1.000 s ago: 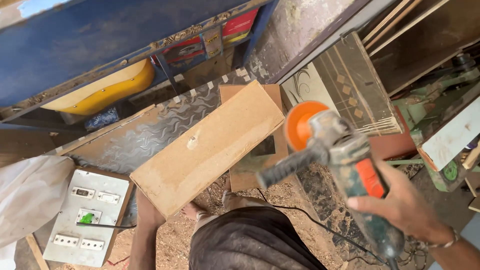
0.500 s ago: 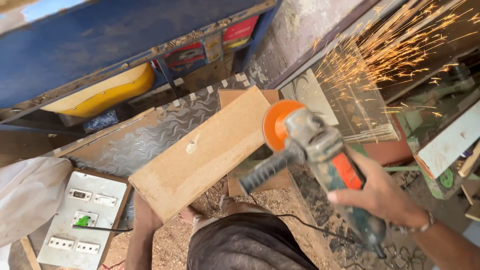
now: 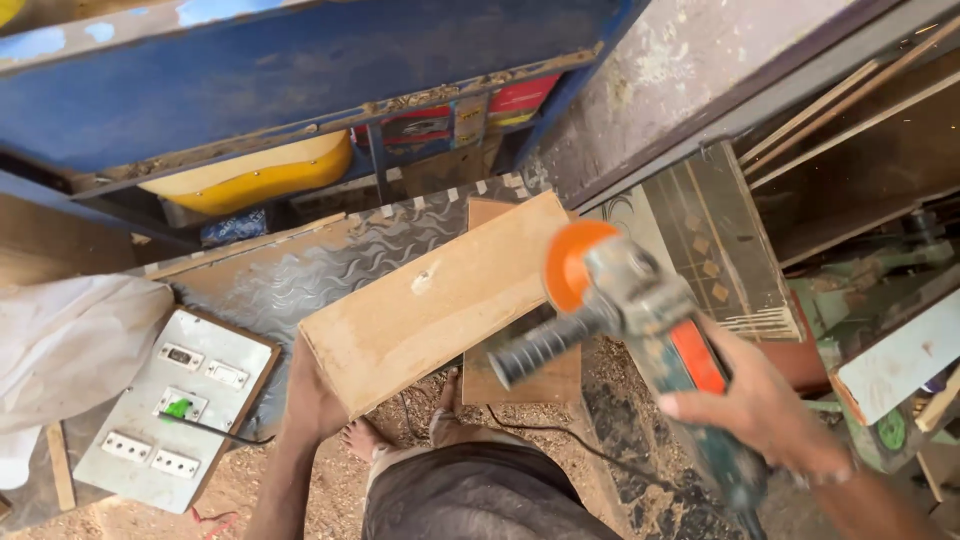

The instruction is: Use an angle grinder with a sanding disc to smooth and finish wooden components of a drawer or box.

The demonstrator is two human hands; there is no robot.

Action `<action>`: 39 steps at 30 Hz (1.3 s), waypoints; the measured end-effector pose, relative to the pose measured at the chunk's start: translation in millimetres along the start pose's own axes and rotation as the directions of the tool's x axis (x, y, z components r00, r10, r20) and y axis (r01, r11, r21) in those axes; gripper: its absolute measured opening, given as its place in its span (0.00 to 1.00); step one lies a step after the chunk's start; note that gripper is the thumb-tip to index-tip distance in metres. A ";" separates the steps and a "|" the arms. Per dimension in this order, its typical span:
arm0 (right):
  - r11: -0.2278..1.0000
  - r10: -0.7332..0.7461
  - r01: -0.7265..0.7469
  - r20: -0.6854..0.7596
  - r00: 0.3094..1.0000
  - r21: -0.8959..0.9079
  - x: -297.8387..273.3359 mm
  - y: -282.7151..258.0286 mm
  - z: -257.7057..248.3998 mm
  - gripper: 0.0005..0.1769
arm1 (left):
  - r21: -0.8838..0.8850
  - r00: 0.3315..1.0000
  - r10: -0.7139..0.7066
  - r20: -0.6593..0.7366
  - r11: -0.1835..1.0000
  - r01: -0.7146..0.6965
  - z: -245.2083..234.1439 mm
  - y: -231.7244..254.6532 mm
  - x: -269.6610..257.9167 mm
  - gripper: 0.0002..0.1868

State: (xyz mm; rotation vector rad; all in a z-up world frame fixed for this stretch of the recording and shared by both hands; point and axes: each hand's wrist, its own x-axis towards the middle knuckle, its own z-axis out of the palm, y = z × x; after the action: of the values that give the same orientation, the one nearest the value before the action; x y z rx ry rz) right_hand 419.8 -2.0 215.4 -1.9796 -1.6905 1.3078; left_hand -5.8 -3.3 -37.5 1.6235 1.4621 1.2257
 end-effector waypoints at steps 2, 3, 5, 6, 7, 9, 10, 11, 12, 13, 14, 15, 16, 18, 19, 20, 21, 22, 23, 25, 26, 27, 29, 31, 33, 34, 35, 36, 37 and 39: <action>0.998 0.059 -0.058 -0.031 0.998 0.025 -16.1 7.6 5.7 0.57 | -0.026 0.999 -0.045 0.013 0.999 0.046 3.7 2.3 0.0 0.46; 0.994 0.077 -0.076 -0.015 0.997 0.076 -21.5 6.2 9.5 0.55 | -0.075 0.998 -0.059 0.021 0.995 0.061 5.6 0.5 -0.5 0.47; 0.987 0.092 -0.094 0.020 0.996 0.128 -27.6 1.7 20.8 0.53 | -0.113 0.996 -0.085 0.025 0.990 0.087 9.4 -4.3 -2.6 0.49; 0.991 0.063 -0.066 0.036 0.997 0.116 -28.5 -2.0 29.1 0.54 | -0.193 0.995 -0.093 0.044 0.976 0.099 10.3 -7.9 -4.5 0.48; 0.995 0.023 -0.029 0.057 0.998 0.097 -26.3 -7.5 36.1 0.55 | -0.272 0.994 -0.099 0.049 0.956 0.108 11.0 -12.1 -6.1 0.48; 0.995 -0.104 0.103 0.107 0.989 0.018 -22.2 -22.1 54.2 0.56 | -0.288 0.991 -0.124 0.049 0.948 0.133 11.7 -4.6 -4.3 0.45; 0.973 -0.217 0.226 0.145 0.965 -0.050 -19.4 -30.2 63.5 0.57 | -0.314 0.989 -0.135 0.068 0.937 0.150 11.2 -1.7 -2.5 0.41; 0.969 -0.230 0.242 0.170 0.958 -0.053 -15.9 -44.3 73.6 0.57 | -0.307 0.988 -0.150 0.042 0.939 0.156 6.9 6.5 -0.1 0.41; 0.986 -0.147 0.161 0.270 0.952 -0.032 -12.8 -58.1 83.9 0.60 | -0.308 0.998 -0.068 0.014 0.949 0.069 2.8 14.4 2.9 0.49; 0.997 -0.055 0.069 0.362 0.931 -0.024 -13.2 -70.6 93.3 0.64 | -0.311 1.000 0.018 -0.005 0.950 -0.019 1.5 22.9 6.5 0.56; 0.996 -0.060 0.078 0.378 0.924 -0.031 -10.2 -85.8 101.7 0.64 | -0.305 1.000 0.006 -0.021 0.952 -0.012 -3.6 24.2 2.4 0.56; 0.982 -0.170 0.187 0.407 0.897 -0.002 -7.5 -100.9 108.9 0.63 | -0.263 0.999 -0.053 0.002 0.963 0.052 -6.3 25.4 2.3 0.57; 0.956 -0.277 0.293 0.434 0.857 0.031 -5.0 -115.7 115.5 0.63 | -0.219 0.993 -0.114 0.022 0.969 0.116 -8.4 27.2 2.6 0.59; 0.963 -0.236 0.269 0.467 0.852 -0.004 0.3 -127.0 120.1 0.64 | -0.178 0.998 -0.067 0.010 0.982 0.068 -9.4 13.9 -1.1 0.60; 0.972 -0.189 0.235 0.490 0.851 -0.032 1.4 -131.2 121.4 0.66 | -0.135 1.000 -0.020 0.016 0.991 0.022 -7.4 7.8 -1.8 0.61; 0.971 -0.188 0.236 0.483 0.855 -0.039 4.9 -128.5 120.0 0.66 | -0.143 1.000 -0.012 0.015 0.990 0.014 -10.1 14.9 -0.8 0.61; 0.949 -0.278 0.315 0.470 0.838 0.000 8.2 -125.9 117.8 0.64 | -0.168 0.999 -0.047 0.019 0.985 0.049 -11.8 22.2 0.6 0.61; 0.919 -0.365 0.392 0.455 0.812 0.037 11.7 -123.1 115.2 0.62 | -0.192 0.996 -0.081 0.024 0.978 0.084 -13.3 29.4 2.2 0.61; 0.919 -0.363 0.393 0.448 0.817 0.029 15.1 -114.6 108.5 0.62 | -0.200 0.997 -0.073 0.025 0.977 0.077 -12.4 29.3 2.2 0.61; 0.964 -0.211 0.256 0.378 0.902 -0.074 22.5 -97.7 95.0 0.64 | -0.162 0.991 -0.134 0.030 0.977 0.137 -11.8 29.1 1.9 0.62; 0.963 -0.210 0.256 0.373 0.904 -0.078 26.0 -85.5 84.5 0.64 | -0.166 0.991 -0.129 0.031 0.977 0.133 -10.7 27.2 2.3 0.62; 0.976 -0.164 0.205 0.357 0.920 -0.079 29.0 -72.8 74.3 0.64 | -0.204 0.995 -0.098 0.024 0.974 0.101 -9.7 25.4 2.2 0.61; 0.985 -0.117 0.152 0.337 0.934 -0.078 31.1 -59.7 54.4 0.64 | -0.244 0.998 -0.063 0.019 0.968 0.066 -8.0 23.2 2.6 0.61; 0.995 -0.089 0.094 0.120 0.989 -0.038 28.6 -58.9 35.9 0.56 | -0.173 0.997 -0.080 0.019 0.981 0.082 -7.7 22.4 2.6 0.64; 0.997 -0.071 0.070 0.084 0.994 0.016 32.2 -43.3 21.6 0.51 | -0.205 0.996 -0.088 0.034 0.974 0.093 -5.8 19.7 2.7 0.64; 0.996 -0.053 0.049 0.051 0.997 0.068 34.0 -35.9 14.6 0.46 | -0.237 0.994 -0.098 0.047 0.966 0.106 -5.3 18.3 2.3 0.65; 0.996 -0.056 0.053 0.054 0.997 0.069 32.9 -36.4 16.4 0.46 | -0.233 0.994 -0.099 0.044 0.967 0.106 -5.9 20.4 2.4 0.65; 0.985 -0.063 0.059 0.020 0.998 0.164 31.9 -37.0 18.2 0.46 | -0.220 0.994 -0.099 0.042 0.970 0.106 -6.6 22.5 2.6 0.66; 0.964 -0.065 0.066 -0.011 0.998 0.258 31.6 -37.6 20.7 0.45 | -0.204 0.994 -0.102 0.041 0.973 0.108 -8.3 24.4 2.4 0.66; 0.987 -0.072 0.062 0.068 0.995 0.148 27.7 -50.5 43.8 0.47 | -0.229 0.996 -0.085 0.036 0.969 0.091 -8.1 22.7 2.8 0.66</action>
State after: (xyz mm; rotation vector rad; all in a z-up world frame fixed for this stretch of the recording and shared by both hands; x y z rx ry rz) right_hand 351.8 22.2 210.9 -1.7985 -1.6271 1.4524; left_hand -4.5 -5.9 -13.4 1.4000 1.3079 1.2683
